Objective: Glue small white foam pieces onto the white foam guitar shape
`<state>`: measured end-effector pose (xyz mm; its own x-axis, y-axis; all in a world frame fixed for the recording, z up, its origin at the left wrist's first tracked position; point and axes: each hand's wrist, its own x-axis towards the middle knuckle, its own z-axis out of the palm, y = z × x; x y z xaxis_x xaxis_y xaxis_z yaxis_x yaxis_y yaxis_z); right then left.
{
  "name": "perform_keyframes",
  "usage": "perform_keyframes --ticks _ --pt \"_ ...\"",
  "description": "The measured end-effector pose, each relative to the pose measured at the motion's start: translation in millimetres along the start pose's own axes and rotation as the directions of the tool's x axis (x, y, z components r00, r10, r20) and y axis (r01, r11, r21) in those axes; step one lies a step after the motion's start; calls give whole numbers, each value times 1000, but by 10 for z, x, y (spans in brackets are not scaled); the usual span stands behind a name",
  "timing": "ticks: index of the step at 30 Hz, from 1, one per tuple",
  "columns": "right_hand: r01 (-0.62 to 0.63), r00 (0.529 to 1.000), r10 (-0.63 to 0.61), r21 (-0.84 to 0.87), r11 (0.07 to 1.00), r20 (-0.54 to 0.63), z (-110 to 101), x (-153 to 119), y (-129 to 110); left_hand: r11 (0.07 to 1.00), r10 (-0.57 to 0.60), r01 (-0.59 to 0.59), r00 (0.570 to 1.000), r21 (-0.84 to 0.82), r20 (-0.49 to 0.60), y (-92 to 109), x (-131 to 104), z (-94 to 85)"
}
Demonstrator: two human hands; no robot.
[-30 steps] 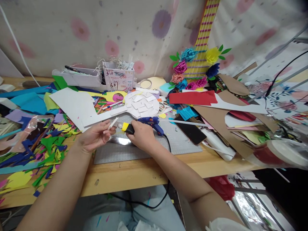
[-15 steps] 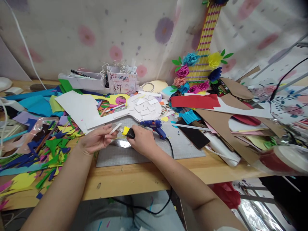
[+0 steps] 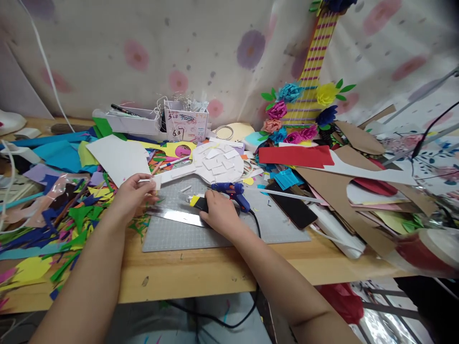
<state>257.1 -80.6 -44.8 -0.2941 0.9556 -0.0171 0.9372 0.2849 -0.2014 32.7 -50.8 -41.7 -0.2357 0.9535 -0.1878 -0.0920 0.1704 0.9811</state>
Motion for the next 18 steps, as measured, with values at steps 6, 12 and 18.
perform_keyframes --ticks 6,12,18 --pt "69 995 -67 20 997 -71 43 11 -3 998 5 -5 1000 -58 -1 9 -31 99" --pt "220 975 -210 172 960 -74 -308 -238 273 1000 9 -9 1000 -28 -25 16 -79 222" --pt "-28 991 18 71 997 135 -564 -457 909 973 162 -176 982 -146 -100 -34 -53 243"
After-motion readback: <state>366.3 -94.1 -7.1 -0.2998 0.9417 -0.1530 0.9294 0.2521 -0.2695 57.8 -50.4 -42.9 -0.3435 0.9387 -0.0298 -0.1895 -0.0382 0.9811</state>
